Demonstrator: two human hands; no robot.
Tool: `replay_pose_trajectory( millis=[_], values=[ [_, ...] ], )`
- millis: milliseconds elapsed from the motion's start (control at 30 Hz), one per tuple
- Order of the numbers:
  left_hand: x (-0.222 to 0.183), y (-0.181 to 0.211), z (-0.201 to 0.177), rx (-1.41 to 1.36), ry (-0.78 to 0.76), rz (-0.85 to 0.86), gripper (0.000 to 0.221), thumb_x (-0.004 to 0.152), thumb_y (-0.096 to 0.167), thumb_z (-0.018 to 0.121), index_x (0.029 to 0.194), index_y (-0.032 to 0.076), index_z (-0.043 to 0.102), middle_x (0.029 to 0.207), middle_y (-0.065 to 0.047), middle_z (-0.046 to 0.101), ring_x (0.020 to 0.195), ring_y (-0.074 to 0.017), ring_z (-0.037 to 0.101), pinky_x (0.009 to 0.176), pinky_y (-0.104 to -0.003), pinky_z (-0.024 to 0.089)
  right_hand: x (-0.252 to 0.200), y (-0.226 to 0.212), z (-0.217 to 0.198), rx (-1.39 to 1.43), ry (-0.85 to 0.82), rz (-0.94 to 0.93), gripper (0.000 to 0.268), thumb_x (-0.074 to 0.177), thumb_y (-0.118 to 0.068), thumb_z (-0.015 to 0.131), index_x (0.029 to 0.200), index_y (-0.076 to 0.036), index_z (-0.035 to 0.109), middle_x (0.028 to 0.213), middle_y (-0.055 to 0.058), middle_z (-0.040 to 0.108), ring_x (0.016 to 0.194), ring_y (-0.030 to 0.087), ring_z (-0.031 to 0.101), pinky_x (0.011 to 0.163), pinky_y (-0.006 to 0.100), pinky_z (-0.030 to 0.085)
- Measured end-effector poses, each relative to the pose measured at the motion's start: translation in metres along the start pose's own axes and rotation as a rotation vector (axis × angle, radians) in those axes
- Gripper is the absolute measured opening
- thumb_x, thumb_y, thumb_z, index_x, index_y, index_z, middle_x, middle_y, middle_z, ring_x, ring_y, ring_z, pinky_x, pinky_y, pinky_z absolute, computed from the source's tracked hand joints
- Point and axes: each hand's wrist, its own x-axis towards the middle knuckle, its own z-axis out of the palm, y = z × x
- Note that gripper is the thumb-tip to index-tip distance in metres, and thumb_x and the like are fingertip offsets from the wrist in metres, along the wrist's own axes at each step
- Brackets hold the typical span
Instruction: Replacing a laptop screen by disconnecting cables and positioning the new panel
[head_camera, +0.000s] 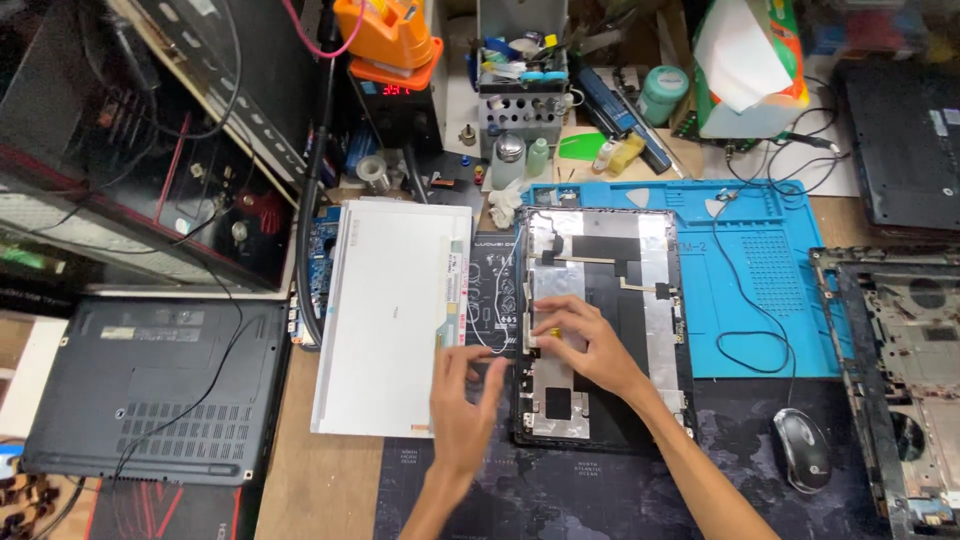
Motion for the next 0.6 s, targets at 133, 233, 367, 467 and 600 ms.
replay_pose_trajectory(
  millis=[133,233,367,467,600],
  values=[
    [0.036,-0.003,-0.059,0.199,0.23,0.064,0.029,0.098,0.035,0.059,0.11,0.009,0.065,0.105,-0.007,0.064,0.095,-0.0185,0.059,0.083,-0.034,0.049,-0.001,0.002,0.006,0.048,0.104,0.018,0.02,0.099,-0.023,0.062,0.105,-0.011,0.076,0.121,0.006,0.069,0.121,0.023,0.065,0.108,0.042,0.048],
    [0.06,-0.022,-0.089,0.592,0.31,0.051,0.047,0.094,0.034,0.073,0.124,0.001,0.059,0.106,-0.02,0.056,0.098,-0.0416,0.061,0.088,-0.052,0.048,0.001,0.008,0.01,-0.029,0.17,-0.023,0.015,0.097,-0.014,0.068,0.108,-0.014,0.078,0.113,0.008,0.072,0.115,0.026,0.07,0.105,0.041,0.047],
    [0.075,-0.039,-0.099,0.812,0.313,-0.049,0.069,0.085,0.043,0.078,0.133,0.001,0.052,0.111,-0.022,0.054,0.105,-0.0447,0.058,0.091,-0.059,0.046,0.0,-0.009,0.011,-0.038,0.206,0.047,0.023,0.101,-0.005,0.057,0.115,-0.01,0.075,0.109,0.011,0.071,0.11,0.029,0.071,0.1,0.044,0.052],
    [0.081,-0.04,-0.101,0.933,0.266,-0.119,0.082,0.08,0.052,0.079,0.137,0.002,0.047,0.111,-0.022,0.054,0.106,-0.0422,0.056,0.088,-0.057,0.048,-0.007,-0.012,0.009,-0.146,0.209,0.107,0.024,0.102,-0.007,0.057,0.12,-0.01,0.073,0.107,0.011,0.07,0.104,0.029,0.073,0.095,0.044,0.054],
    [0.086,-0.034,-0.103,0.991,0.194,-0.222,0.093,0.077,0.055,0.081,0.143,0.002,0.041,0.112,-0.022,0.054,0.106,-0.0402,0.057,0.082,-0.054,0.053,-0.013,-0.02,0.009,-0.366,0.148,0.173,0.024,0.098,-0.021,0.068,0.121,-0.013,0.072,0.105,0.008,0.065,0.097,0.031,0.075,0.09,0.045,0.059]
  ],
)
